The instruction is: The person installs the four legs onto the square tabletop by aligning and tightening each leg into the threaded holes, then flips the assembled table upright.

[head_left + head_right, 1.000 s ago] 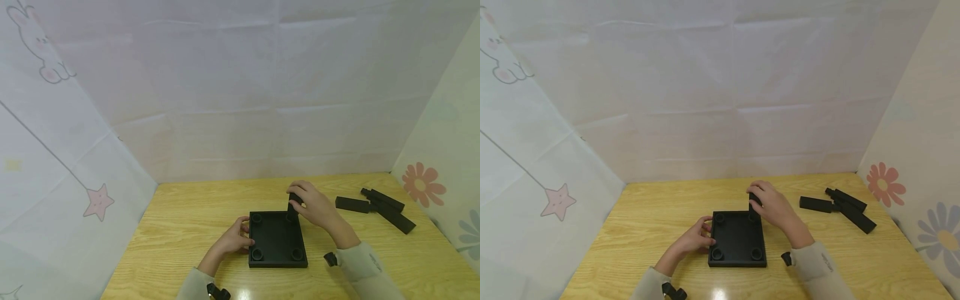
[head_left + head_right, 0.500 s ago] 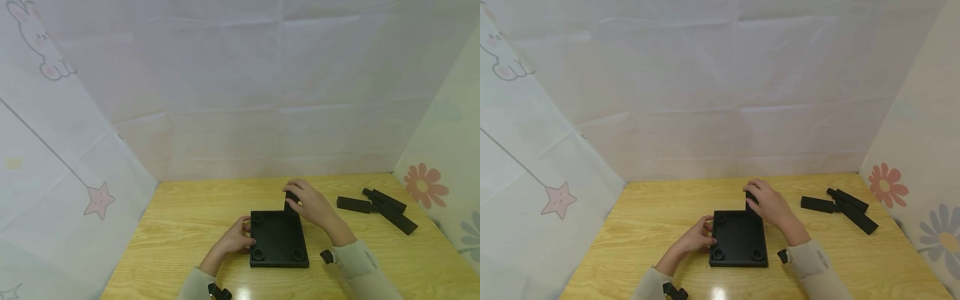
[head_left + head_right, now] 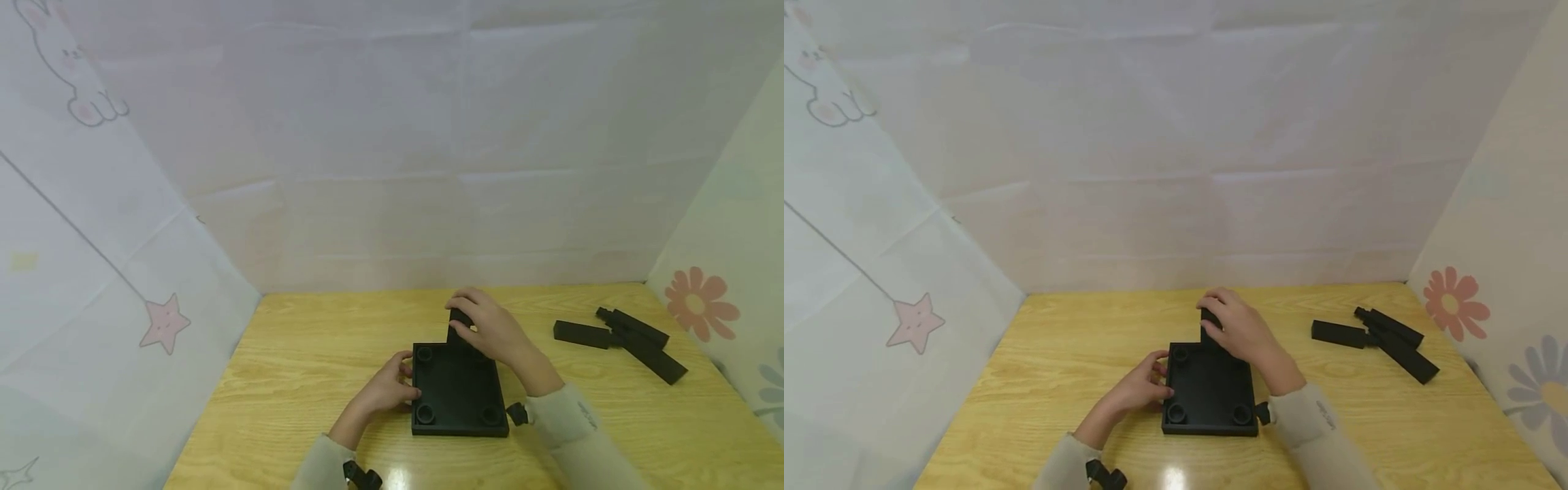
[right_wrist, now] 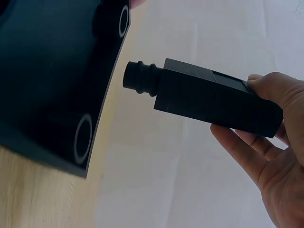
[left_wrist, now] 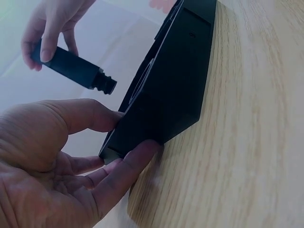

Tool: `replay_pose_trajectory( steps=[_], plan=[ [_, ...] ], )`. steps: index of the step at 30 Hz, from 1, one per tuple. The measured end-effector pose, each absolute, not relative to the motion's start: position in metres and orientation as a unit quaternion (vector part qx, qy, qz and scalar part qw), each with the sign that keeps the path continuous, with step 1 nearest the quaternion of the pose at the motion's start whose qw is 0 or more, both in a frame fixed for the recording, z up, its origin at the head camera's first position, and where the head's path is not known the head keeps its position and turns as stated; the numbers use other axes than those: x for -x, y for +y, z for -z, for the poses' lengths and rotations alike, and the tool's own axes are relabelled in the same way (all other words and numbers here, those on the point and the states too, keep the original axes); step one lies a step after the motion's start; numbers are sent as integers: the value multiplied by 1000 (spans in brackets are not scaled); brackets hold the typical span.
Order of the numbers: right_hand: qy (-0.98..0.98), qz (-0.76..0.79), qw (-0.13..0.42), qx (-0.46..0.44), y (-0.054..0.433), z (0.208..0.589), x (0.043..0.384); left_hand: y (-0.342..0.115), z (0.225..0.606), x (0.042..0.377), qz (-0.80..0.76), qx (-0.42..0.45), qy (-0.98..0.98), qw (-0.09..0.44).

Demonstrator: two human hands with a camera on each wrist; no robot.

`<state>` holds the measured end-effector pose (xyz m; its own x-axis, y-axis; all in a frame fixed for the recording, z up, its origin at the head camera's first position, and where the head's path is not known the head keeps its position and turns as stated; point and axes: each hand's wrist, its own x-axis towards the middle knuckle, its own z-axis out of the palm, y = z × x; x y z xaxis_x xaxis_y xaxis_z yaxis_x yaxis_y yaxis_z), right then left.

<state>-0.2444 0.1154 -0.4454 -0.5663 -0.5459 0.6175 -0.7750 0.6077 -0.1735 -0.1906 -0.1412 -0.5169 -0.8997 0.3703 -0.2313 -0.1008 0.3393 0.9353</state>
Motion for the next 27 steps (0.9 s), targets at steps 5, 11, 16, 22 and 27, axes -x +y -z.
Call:
replay_pose_trajectory(
  steps=[5,11,16,22,27],
  plan=[
    [-856,-224,256,-389,106,444,245,-137,514,190,-568,-89,791,209],
    [-852,-233,249,-398,94,444,246,-134,512,189,-569,-90,791,207],
    [-847,-238,255,-401,87,447,246,-133,512,190,-568,-92,790,211],
    [-840,-235,259,-415,79,456,249,-136,515,189,-573,-89,784,221],
    [-844,-235,247,-413,76,457,249,-136,517,191,-576,-87,781,226]
  ],
)
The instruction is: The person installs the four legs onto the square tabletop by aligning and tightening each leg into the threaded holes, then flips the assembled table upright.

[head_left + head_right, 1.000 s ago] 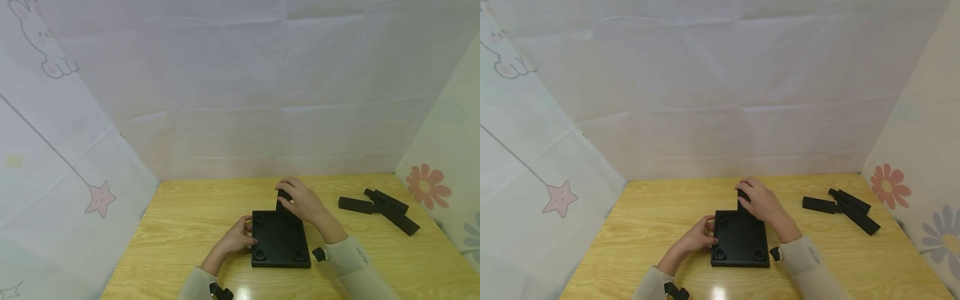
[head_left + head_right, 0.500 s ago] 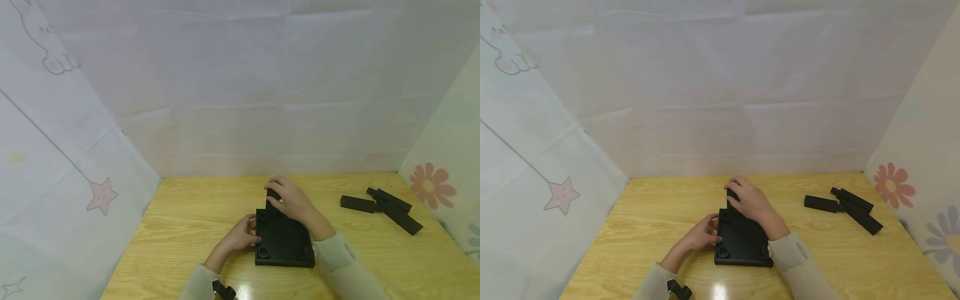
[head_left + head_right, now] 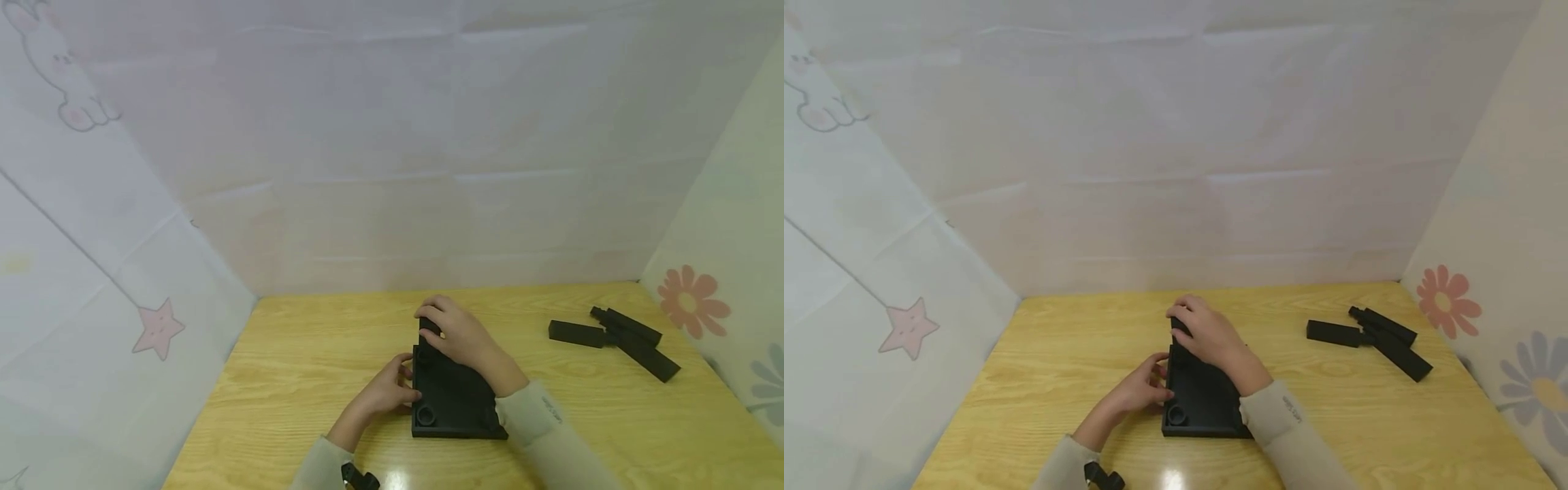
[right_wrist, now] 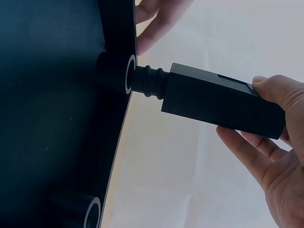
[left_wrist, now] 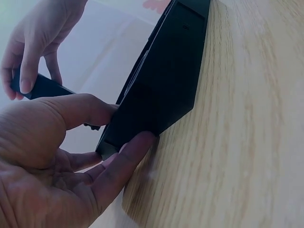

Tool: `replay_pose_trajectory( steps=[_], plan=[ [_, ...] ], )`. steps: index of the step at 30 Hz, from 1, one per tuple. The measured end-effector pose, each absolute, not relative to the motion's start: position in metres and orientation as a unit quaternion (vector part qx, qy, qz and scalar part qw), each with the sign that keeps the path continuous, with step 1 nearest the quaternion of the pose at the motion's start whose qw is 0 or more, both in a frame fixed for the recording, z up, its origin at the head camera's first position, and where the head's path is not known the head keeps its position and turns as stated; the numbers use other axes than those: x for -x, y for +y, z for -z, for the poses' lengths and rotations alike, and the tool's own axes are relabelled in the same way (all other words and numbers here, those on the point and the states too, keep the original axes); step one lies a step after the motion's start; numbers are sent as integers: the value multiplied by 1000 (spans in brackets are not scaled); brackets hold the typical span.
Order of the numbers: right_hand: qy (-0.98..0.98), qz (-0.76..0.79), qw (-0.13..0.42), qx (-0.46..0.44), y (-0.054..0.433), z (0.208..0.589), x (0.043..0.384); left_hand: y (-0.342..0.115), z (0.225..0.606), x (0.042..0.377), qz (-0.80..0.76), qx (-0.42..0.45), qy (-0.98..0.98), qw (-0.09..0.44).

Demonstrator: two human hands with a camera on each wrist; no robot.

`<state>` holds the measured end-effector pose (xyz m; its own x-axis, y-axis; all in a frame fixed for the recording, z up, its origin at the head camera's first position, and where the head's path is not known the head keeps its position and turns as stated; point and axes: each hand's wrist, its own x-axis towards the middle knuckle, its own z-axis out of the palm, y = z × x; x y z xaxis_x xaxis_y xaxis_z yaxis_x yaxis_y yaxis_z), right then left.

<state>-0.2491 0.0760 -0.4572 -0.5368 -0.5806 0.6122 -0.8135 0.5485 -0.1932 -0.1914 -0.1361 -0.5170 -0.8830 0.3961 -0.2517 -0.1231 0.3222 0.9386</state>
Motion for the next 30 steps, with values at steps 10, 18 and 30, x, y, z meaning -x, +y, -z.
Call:
replay_pose_trajectory(
  steps=[10,18,30],
  plan=[
    [-843,-227,250,-419,72,460,249,-128,517,192,-572,-95,783,226],
    [-849,-214,240,-420,68,462,246,-129,520,191,-566,-88,786,230],
    [-863,-193,207,-419,64,470,249,-133,518,191,-563,-81,789,231]
  ],
)
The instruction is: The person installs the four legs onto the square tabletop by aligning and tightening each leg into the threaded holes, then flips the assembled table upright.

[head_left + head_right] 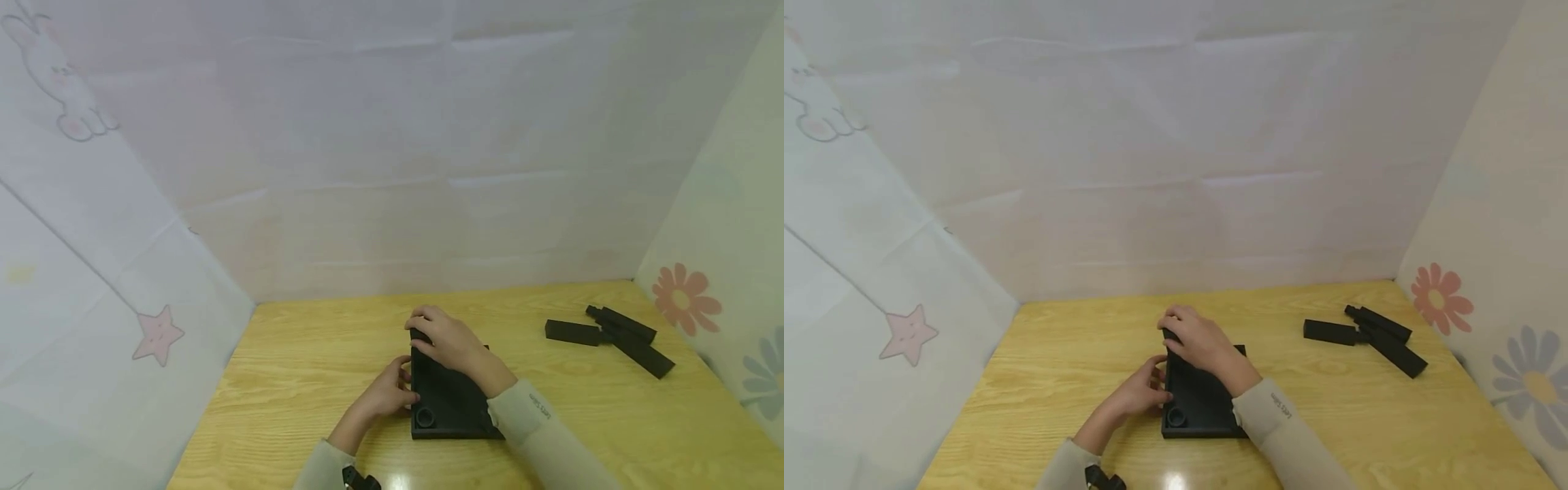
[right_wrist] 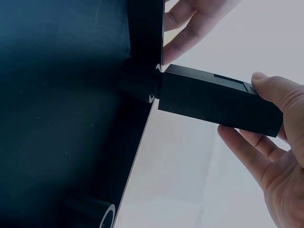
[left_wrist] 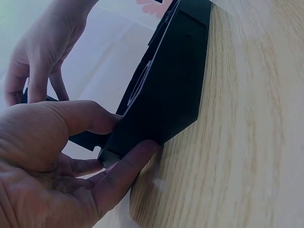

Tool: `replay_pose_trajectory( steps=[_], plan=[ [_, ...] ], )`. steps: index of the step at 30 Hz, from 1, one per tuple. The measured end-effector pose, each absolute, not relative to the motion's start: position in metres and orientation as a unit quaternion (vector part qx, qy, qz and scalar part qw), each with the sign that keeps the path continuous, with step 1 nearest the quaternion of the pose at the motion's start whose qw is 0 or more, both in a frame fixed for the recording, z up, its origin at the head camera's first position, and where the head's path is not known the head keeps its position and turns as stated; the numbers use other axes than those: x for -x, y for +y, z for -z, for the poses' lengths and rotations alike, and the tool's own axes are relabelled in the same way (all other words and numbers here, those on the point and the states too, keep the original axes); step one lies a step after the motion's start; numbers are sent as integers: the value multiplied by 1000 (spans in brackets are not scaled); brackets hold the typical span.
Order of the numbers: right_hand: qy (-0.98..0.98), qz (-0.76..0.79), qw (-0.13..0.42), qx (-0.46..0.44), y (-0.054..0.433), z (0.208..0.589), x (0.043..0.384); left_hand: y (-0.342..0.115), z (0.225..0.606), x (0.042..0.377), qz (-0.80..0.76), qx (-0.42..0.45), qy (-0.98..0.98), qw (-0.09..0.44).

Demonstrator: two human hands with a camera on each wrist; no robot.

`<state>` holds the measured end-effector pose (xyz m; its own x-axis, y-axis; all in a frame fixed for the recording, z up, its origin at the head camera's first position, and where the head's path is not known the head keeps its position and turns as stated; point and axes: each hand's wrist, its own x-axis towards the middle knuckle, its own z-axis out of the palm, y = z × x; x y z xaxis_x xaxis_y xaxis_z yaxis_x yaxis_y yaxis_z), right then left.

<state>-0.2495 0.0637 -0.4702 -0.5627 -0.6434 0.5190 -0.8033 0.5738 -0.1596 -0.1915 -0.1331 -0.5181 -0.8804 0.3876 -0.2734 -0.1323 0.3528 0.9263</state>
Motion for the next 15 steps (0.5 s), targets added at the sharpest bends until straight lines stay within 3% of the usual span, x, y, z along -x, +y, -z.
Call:
replay_pose_trajectory(
  steps=[9,15],
  plan=[
    [-890,-197,82,-403,67,449,243,-132,515,193,-554,-87,797,223],
    [-909,-176,71,-372,63,442,242,-130,516,192,-549,-83,802,221]
  ],
)
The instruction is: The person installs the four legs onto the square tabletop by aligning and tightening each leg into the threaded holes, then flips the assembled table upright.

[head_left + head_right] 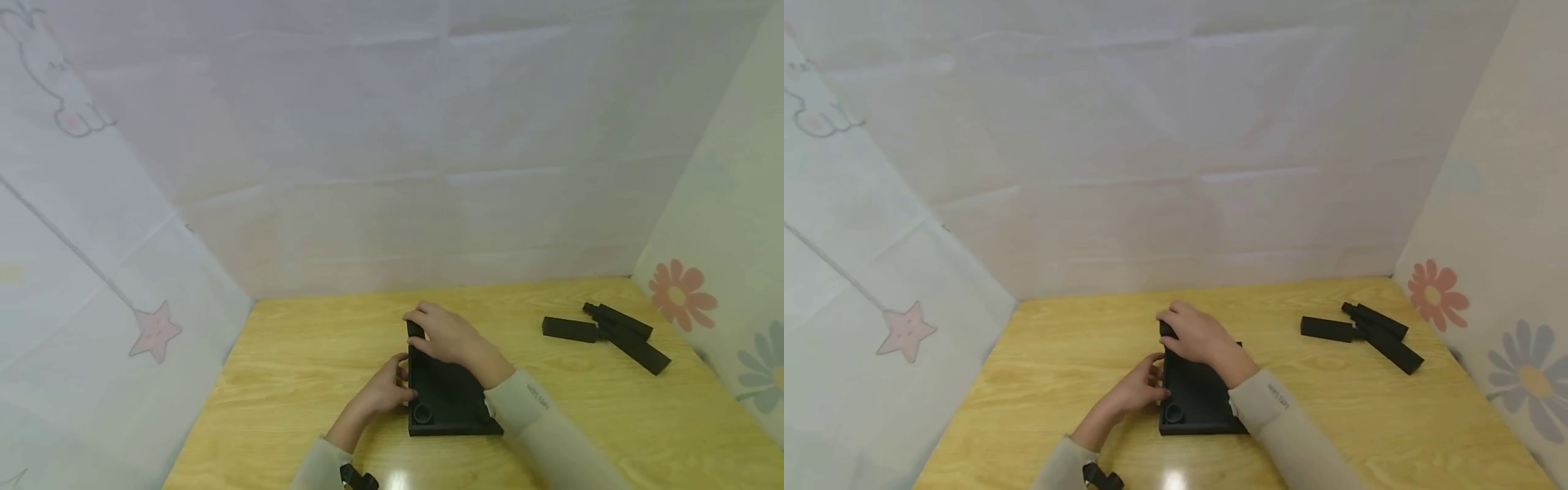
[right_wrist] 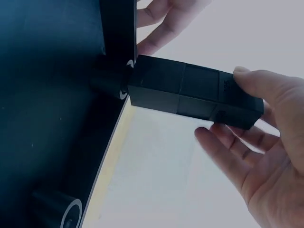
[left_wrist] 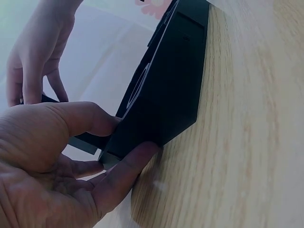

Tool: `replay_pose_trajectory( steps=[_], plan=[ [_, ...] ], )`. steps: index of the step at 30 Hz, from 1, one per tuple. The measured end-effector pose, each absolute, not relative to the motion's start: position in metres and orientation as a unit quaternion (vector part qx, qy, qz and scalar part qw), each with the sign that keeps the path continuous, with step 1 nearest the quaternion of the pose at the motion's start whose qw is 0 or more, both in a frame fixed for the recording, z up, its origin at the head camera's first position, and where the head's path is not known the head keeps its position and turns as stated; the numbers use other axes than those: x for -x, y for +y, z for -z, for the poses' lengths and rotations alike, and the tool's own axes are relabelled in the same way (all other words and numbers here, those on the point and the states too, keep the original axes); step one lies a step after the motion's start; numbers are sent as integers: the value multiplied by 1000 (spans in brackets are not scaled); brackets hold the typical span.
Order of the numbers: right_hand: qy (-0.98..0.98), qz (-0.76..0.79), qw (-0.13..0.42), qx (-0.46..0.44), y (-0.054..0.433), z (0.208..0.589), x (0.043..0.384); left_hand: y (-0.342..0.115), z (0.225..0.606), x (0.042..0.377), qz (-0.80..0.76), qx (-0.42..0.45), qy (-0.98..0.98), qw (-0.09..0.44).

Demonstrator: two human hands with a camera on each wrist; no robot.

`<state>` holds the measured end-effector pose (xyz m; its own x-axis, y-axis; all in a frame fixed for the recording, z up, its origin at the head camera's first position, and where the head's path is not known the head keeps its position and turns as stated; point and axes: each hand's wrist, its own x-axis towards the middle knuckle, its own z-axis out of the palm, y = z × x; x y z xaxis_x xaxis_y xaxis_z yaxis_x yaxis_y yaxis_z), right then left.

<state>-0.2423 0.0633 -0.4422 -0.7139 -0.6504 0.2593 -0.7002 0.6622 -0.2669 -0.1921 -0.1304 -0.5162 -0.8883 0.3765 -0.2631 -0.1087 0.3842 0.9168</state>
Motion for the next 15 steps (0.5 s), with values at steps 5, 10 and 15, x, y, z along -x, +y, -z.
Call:
replay_pose_trajectory(
  steps=[5,10,15],
  plan=[
    [-926,-158,75,-334,55,444,248,-134,517,195,-542,-80,809,216],
    [-937,-167,49,-303,51,448,249,-136,518,194,-541,-82,807,221],
    [-945,-165,43,-279,51,450,249,-136,518,191,-546,-81,805,220]
  ],
)
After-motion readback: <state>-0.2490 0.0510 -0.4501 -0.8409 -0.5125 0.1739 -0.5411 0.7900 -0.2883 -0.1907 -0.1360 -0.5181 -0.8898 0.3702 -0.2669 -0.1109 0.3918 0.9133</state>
